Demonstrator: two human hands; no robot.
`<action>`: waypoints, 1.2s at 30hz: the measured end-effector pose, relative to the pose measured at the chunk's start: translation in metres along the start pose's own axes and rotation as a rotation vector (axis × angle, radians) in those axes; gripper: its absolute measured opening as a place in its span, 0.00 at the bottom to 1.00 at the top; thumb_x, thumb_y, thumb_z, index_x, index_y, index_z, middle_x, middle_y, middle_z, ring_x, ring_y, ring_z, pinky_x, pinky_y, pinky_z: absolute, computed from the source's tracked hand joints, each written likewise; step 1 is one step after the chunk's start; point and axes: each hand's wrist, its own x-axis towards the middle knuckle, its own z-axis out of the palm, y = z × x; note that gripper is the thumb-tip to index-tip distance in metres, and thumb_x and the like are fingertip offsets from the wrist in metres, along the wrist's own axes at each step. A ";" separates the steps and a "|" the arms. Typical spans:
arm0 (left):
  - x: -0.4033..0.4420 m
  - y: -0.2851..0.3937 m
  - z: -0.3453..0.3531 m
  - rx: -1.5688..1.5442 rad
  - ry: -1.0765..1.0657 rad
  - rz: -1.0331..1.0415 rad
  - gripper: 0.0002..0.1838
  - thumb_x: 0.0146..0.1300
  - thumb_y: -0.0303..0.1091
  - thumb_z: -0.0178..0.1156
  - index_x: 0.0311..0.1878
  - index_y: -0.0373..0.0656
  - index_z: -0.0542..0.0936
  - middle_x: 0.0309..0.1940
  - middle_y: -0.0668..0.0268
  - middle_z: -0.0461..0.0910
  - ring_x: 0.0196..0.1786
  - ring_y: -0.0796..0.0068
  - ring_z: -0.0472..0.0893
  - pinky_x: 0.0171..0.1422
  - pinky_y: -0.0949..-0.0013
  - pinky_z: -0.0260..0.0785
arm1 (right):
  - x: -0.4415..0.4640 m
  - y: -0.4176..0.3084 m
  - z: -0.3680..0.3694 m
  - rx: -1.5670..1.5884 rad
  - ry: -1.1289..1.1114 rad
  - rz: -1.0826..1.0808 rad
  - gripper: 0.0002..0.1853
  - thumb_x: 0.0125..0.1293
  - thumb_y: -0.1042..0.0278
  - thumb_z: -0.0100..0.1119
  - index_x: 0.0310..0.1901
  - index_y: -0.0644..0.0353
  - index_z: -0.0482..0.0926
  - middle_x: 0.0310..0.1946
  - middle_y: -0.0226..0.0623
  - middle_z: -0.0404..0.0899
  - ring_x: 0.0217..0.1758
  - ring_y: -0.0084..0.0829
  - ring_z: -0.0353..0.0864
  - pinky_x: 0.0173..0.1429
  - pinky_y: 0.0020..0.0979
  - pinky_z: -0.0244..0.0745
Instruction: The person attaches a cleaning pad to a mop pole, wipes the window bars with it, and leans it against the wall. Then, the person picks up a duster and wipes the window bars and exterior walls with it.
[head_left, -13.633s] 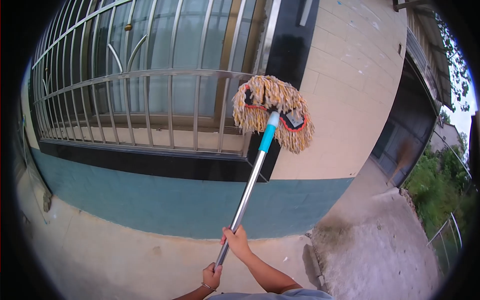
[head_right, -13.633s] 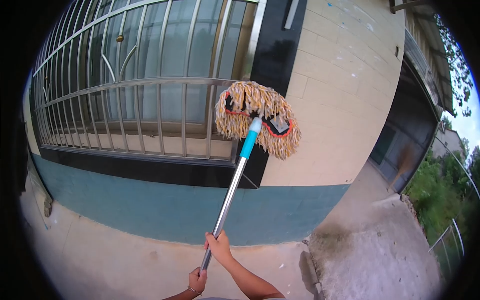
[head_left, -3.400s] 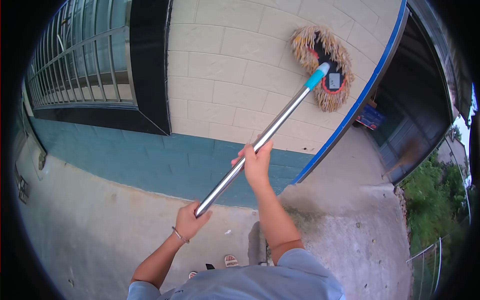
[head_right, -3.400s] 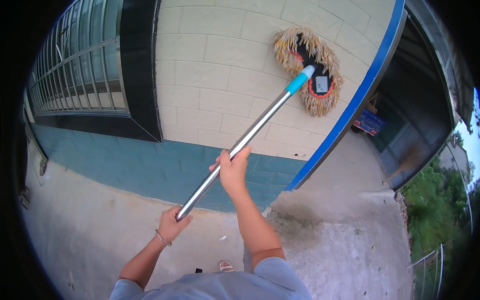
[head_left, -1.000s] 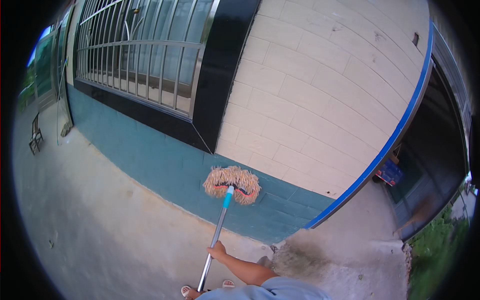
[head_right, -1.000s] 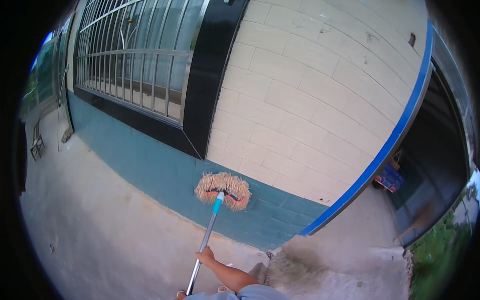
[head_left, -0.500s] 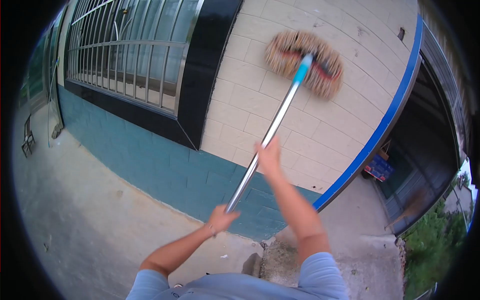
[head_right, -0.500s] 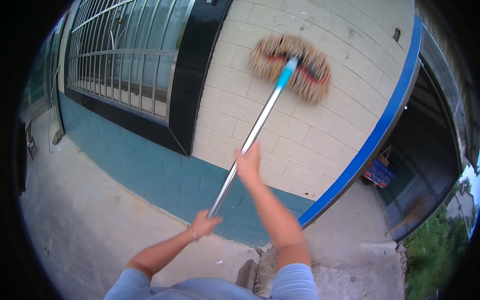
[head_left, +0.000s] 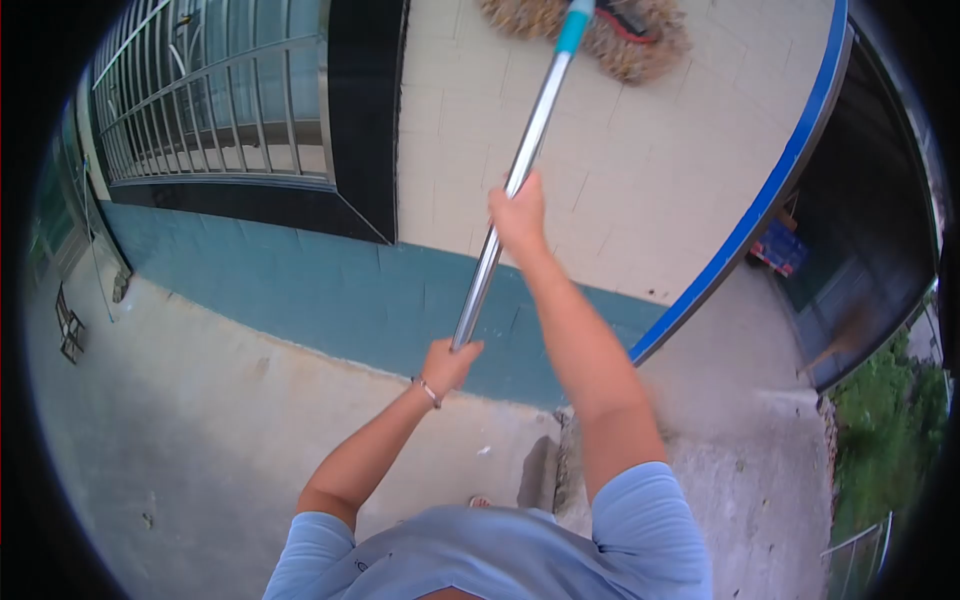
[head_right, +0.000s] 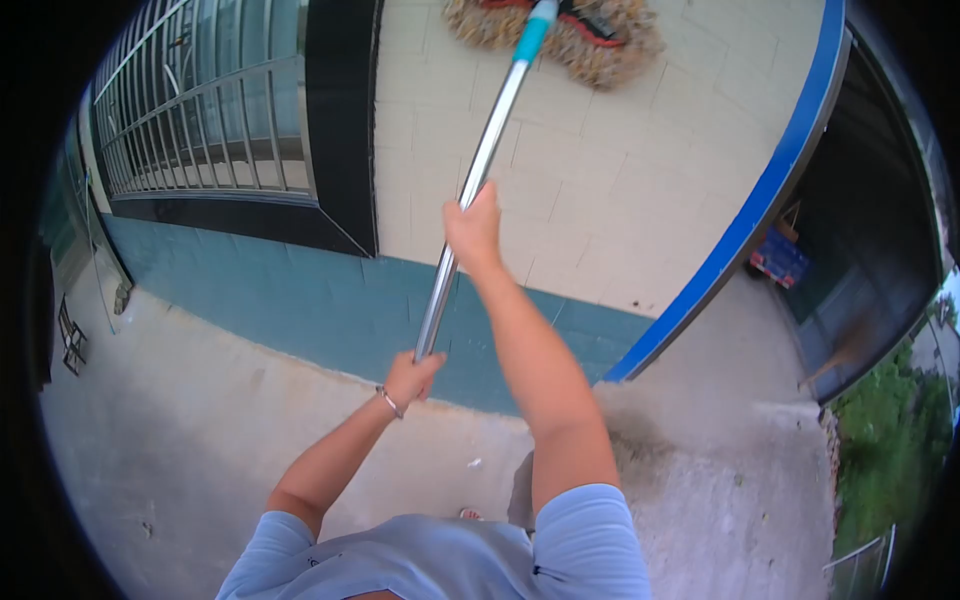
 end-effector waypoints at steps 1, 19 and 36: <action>-0.009 -0.030 -0.003 -0.023 -0.020 -0.069 0.18 0.57 0.43 0.59 0.18 0.42 0.69 0.08 0.69 0.67 0.09 0.79 0.66 0.13 0.72 0.58 | -0.027 0.015 0.004 0.030 -0.039 0.064 0.12 0.52 0.73 0.52 0.36 0.63 0.62 0.22 0.43 0.71 0.22 0.36 0.74 0.28 0.38 0.71; -0.216 -0.218 -0.101 1.040 0.349 -0.399 0.14 0.51 0.41 0.58 0.22 0.37 0.77 0.19 0.50 0.76 0.24 0.51 0.78 0.31 0.56 0.69 | -0.328 0.209 0.056 0.458 -0.385 1.273 0.12 0.50 0.71 0.58 0.37 0.63 0.71 0.26 0.39 0.77 0.29 0.36 0.82 0.33 0.41 0.79; -0.054 -0.028 0.032 1.315 0.156 0.095 0.14 0.45 0.42 0.67 0.22 0.45 0.74 0.19 0.61 0.77 0.25 0.58 0.78 0.28 0.59 0.69 | -0.199 0.224 -0.133 0.925 0.375 1.084 0.03 0.55 0.72 0.50 0.28 0.61 0.70 0.23 0.39 0.74 0.28 0.37 0.78 0.35 0.36 0.77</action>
